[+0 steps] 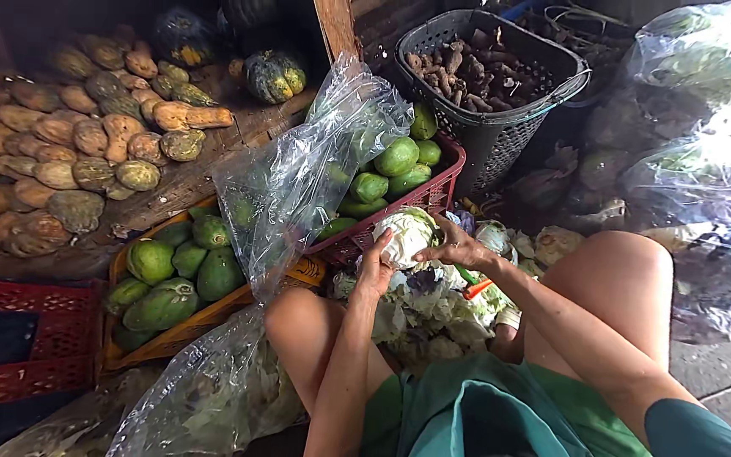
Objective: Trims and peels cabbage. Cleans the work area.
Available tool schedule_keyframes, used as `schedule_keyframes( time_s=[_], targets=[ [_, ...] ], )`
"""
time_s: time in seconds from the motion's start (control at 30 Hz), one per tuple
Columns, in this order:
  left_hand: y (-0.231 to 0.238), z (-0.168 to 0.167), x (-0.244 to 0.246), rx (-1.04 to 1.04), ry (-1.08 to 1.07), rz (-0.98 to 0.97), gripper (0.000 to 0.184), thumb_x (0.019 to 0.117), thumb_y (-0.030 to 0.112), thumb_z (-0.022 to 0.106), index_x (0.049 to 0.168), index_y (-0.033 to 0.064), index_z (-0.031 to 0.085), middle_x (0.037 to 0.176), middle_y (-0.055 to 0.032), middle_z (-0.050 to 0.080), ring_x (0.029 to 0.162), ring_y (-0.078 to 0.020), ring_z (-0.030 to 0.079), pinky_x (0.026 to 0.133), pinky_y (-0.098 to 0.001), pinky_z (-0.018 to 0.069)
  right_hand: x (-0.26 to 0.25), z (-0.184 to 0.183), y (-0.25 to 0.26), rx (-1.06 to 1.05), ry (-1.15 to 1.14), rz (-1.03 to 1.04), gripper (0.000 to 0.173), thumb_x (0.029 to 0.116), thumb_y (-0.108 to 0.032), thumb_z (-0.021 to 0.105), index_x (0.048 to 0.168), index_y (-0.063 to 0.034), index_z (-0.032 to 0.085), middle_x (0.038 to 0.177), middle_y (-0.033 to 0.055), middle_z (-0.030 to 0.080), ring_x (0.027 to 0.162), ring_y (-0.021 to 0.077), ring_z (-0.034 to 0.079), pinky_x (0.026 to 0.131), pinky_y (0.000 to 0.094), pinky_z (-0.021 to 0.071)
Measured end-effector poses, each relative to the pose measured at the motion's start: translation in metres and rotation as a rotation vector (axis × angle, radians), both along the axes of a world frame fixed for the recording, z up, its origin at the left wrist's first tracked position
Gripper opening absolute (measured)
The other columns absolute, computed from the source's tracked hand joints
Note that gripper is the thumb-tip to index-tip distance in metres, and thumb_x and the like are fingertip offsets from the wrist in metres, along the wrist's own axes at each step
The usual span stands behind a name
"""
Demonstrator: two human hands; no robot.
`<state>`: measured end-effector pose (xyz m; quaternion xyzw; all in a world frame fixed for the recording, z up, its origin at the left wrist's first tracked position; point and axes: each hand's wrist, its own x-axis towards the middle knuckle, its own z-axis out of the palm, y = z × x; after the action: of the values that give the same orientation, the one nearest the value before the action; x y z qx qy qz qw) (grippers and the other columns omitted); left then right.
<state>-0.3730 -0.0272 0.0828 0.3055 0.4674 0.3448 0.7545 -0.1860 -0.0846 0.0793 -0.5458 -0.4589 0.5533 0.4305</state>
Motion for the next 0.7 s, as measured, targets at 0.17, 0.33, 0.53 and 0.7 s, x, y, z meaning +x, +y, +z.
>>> schedule_keyframes(
  time_s=[0.17,0.33,0.53,0.7],
  targets=[
    [0.006,-0.005,0.0,0.055,0.112,-0.019,0.053,0.1087,0.043,0.041,0.148,0.007,0.043,0.137,-0.0208,0.055,0.118,-0.0313,0.06,0.094,-0.0482,0.0534,-0.005,-0.004,-0.004,0.072,-0.317,-0.014,0.087,0.0793,-0.02,0.087,0.15,-0.0004,0.04,0.112,0.0197,0.072,0.099,0.025,0.072,0.094,0.0441,0.0563],
    [0.001,-0.003,-0.001,0.076,0.265,-0.075,0.065,0.0942,0.02,0.074,0.148,0.0045,0.04,0.129,-0.0257,0.059,0.107,-0.0346,0.065,0.085,-0.0485,0.0582,-0.012,-0.004,-0.008,0.085,-0.532,0.116,0.084,0.0823,-0.011,0.078,0.154,0.0003,0.037,0.115,0.0226,0.071,0.102,0.0328,0.071,0.096,0.0497,0.0539],
    [-0.003,-0.014,0.002,0.237,0.348,-0.021,0.081,0.0819,0.001,0.08,0.15,0.0011,0.035,0.136,-0.0274,0.053,0.119,-0.0342,0.059,0.095,-0.0485,0.0537,-0.029,-0.011,-0.016,0.136,-0.748,0.03,0.069,0.0901,-0.015,0.065,0.153,0.002,0.041,0.103,0.0255,0.071,0.092,0.04,0.07,0.088,0.0544,0.0533],
    [0.001,-0.007,0.003,0.139,0.219,0.066,0.07,0.09,0.008,0.074,0.15,0.0058,0.037,0.132,-0.0255,0.056,0.113,-0.0334,0.061,0.091,-0.0493,0.0551,-0.025,0.015,-0.011,0.074,-0.787,0.025,0.054,0.0942,-0.015,0.063,0.144,0.001,0.052,0.098,0.0263,0.071,0.092,0.0434,0.069,0.086,0.059,0.0519]
  ],
)
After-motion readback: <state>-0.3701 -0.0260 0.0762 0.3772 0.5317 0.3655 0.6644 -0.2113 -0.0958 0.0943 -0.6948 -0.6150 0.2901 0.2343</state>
